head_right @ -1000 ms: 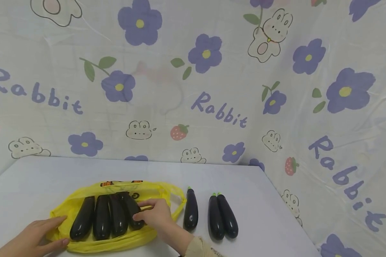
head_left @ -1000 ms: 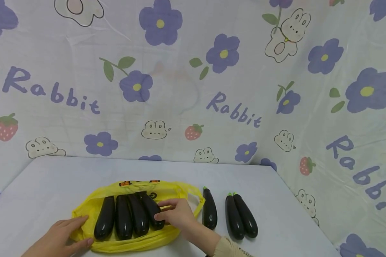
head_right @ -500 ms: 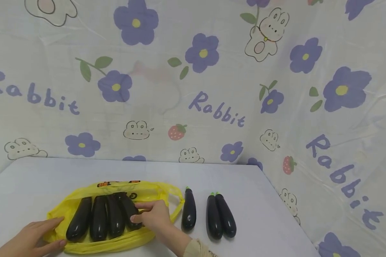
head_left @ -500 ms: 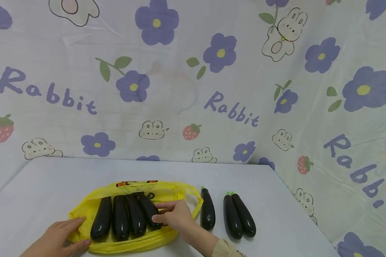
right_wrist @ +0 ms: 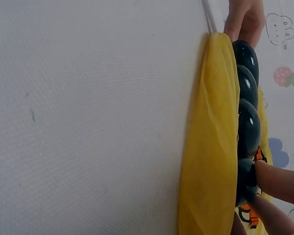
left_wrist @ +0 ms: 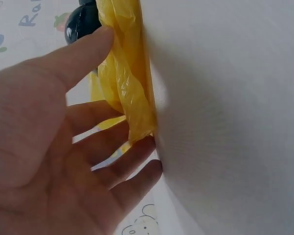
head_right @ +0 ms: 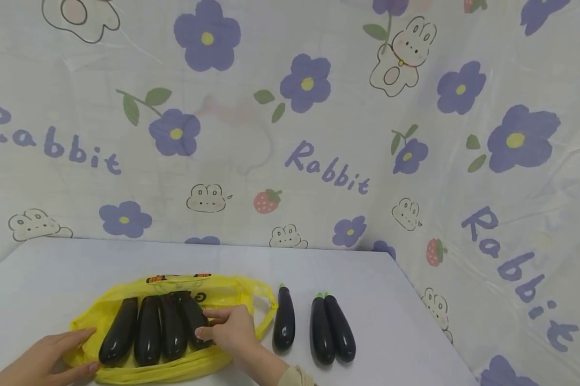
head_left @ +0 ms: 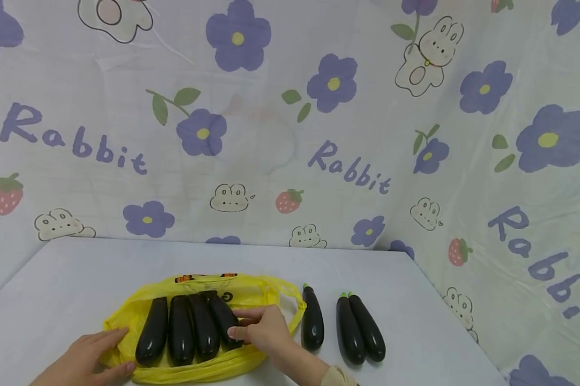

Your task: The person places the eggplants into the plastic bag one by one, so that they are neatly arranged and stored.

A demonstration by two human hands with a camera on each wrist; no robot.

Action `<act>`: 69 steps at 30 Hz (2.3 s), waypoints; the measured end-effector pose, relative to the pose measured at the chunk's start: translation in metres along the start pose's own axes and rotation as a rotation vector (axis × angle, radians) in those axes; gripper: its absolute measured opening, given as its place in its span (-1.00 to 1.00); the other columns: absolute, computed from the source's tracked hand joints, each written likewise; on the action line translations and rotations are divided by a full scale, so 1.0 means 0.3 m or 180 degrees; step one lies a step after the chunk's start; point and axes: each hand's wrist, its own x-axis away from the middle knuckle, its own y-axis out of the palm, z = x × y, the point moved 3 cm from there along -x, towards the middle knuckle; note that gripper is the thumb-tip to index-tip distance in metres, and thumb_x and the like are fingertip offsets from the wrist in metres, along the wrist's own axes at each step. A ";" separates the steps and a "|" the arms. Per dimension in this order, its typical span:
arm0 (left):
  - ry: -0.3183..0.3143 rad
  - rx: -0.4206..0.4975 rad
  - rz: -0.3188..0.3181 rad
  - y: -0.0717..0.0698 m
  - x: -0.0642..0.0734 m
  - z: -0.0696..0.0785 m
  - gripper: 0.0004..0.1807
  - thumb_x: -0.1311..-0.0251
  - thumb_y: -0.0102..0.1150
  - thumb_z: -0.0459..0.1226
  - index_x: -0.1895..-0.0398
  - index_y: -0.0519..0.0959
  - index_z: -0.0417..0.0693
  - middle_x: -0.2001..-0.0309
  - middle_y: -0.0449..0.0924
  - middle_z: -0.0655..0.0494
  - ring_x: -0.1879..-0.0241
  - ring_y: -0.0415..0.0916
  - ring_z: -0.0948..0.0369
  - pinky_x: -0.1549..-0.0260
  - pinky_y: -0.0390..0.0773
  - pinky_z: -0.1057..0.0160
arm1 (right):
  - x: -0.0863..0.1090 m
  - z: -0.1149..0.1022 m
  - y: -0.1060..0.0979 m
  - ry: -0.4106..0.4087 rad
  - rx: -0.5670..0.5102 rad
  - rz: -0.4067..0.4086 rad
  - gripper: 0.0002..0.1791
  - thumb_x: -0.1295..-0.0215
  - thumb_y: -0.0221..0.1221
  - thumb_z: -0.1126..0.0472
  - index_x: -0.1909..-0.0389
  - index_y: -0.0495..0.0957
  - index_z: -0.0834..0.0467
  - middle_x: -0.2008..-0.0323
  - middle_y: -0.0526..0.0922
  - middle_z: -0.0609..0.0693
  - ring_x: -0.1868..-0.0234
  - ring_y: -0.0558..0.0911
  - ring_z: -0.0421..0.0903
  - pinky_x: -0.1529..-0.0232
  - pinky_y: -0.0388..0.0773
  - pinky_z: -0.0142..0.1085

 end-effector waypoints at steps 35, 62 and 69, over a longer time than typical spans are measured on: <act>-0.0041 -0.0046 0.0182 -0.026 0.012 0.009 -0.20 -0.15 0.30 0.14 -0.18 0.50 -0.38 -0.21 0.43 -0.37 -0.23 0.24 -0.39 -0.07 0.38 -0.38 | 0.130 -0.062 -0.184 -0.0638 -0.0256 -0.0299 -0.77 -0.26 0.34 0.24 0.07 0.71 0.15 0.16 0.70 0.02 0.20 0.64 -0.09 0.12 0.67 -0.25; -0.0051 0.0091 0.0077 -0.039 0.008 0.003 -0.26 -0.07 0.37 0.12 -0.14 0.57 -0.28 -0.17 0.51 -0.24 -0.27 0.21 -0.37 -0.08 0.34 -0.40 | 0.069 0.277 -0.803 0.0091 0.0183 0.1249 -0.40 -0.22 0.37 -0.01 -0.15 0.54 0.29 0.01 0.65 0.13 0.03 0.61 0.03 -0.03 0.57 -0.02; -0.0032 0.0126 0.0076 -0.042 0.011 0.008 -0.28 -0.10 0.37 0.08 -0.15 0.56 -0.30 -0.17 0.50 -0.26 -0.26 0.21 -0.38 -0.07 0.36 -0.40 | 0.029 0.351 -0.801 0.0320 -0.0145 0.1000 -0.38 -0.25 0.35 0.06 -0.24 0.47 0.28 -0.13 0.54 0.26 0.06 0.62 -0.03 0.02 0.61 -0.08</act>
